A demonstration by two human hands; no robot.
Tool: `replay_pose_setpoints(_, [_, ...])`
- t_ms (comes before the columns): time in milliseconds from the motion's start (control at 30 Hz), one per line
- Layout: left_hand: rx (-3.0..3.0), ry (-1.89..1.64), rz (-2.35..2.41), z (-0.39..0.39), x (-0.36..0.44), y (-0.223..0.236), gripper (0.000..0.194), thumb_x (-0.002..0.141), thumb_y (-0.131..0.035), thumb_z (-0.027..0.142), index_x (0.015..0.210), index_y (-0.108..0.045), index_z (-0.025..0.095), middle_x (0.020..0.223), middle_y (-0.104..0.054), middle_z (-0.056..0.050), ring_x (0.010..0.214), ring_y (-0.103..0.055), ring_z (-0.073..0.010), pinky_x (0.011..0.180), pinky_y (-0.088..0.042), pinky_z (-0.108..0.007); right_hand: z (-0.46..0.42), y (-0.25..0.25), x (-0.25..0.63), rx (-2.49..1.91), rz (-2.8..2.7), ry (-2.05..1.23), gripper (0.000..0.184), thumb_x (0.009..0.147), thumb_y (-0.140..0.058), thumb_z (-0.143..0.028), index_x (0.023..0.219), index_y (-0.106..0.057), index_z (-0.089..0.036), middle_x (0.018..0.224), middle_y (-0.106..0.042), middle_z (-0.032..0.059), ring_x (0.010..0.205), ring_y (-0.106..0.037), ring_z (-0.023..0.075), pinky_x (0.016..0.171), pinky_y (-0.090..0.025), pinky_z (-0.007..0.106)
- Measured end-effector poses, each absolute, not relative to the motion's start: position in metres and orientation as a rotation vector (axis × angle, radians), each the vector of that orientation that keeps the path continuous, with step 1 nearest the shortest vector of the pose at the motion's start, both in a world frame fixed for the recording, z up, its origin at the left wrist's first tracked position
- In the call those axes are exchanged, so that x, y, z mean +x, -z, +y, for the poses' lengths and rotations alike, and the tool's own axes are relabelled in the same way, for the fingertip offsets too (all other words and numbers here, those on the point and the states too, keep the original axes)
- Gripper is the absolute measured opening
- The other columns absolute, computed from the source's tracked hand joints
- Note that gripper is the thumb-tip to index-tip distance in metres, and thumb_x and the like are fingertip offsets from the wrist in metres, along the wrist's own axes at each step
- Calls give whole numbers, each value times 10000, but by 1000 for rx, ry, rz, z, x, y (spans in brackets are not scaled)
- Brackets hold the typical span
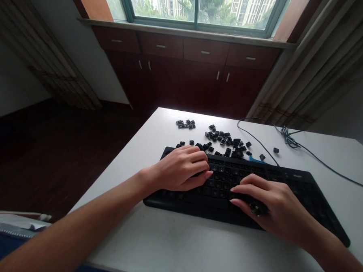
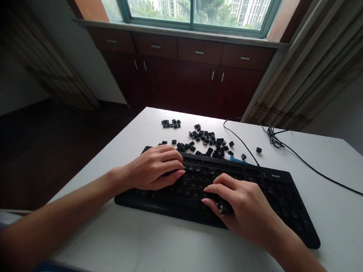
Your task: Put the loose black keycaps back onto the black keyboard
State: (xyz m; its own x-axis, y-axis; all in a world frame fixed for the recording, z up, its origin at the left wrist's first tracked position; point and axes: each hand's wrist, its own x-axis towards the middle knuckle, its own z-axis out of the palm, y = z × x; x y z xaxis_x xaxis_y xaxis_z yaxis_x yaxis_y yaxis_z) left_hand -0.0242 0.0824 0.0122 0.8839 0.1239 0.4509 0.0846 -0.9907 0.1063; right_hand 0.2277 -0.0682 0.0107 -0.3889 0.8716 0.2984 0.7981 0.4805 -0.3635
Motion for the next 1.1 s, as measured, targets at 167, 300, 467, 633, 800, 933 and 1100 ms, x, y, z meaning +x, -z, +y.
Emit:
replay_pose_setpoints(167, [2972,-729,166,83,-24,-12,205,992,-500,273,888,-643,169,920,-683,-73,806,-591,-186,752,-503,-337,-70,-15,228,-1411,-2256,-241,344,864,-741,-342,1186,-668,-244,999,-686,50,671,-640,137,600,-506,270])
replay_pose_setpoints(300, [2970,-768,152,83,-24,-11,219,994,-493,275,873,-646,175,895,-682,-68,790,-592,-181,741,-504,-334,-73,-26,221,-1253,-1861,-431,142,870,-727,-283,783,-642,-210,688,-593,8,560,-538,131,502,-431,275])
replay_pose_setpoints(467, [2955,-778,147,83,-24,-10,238,999,-483,279,867,-648,170,897,-678,-69,797,-595,-181,738,-497,-331,-64,-47,190,-942,-1156,-909,489,1000,-443,-287,538,-301,-214,452,-254,-45,387,-267,106,378,-275,287])
replay_pose_setpoints(633, [2935,-757,190,83,-25,-11,273,1021,-439,278,890,-648,160,901,-668,-74,800,-588,-177,758,-492,-329,-61,-67,163,-826,-1181,-979,506,964,-480,-271,521,-240,-216,422,-212,-45,370,-224,109,382,-268,306])
replay_pose_setpoints(800, [2959,-770,191,82,-25,-11,302,1032,-413,297,896,-646,163,890,-660,-77,790,-578,-178,748,-487,-323,-53,-47,152,-942,-1219,-897,545,960,-538,-343,481,-307,-227,423,-251,-44,390,-224,103,396,-231,311])
replay_pose_setpoints(933, [2965,-779,196,82,-25,-11,298,1029,-417,299,899,-648,161,897,-652,-78,793,-575,-181,748,-485,-324,-45,-40,151,-945,-1214,-919,542,957,-544,-327,484,-302,-219,426,-281,-47,396,-250,96,419,-247,297])
replay_pose_setpoints(1100, [2968,-769,193,81,-25,-11,301,1027,-421,294,894,-653,156,896,-647,-77,793,-572,-185,749,-483,-327,-47,-39,149,-953,-1256,-977,531,962,-537,-337,485,-339,-213,434,-310,-41,407,-260,97,426,-247,298])
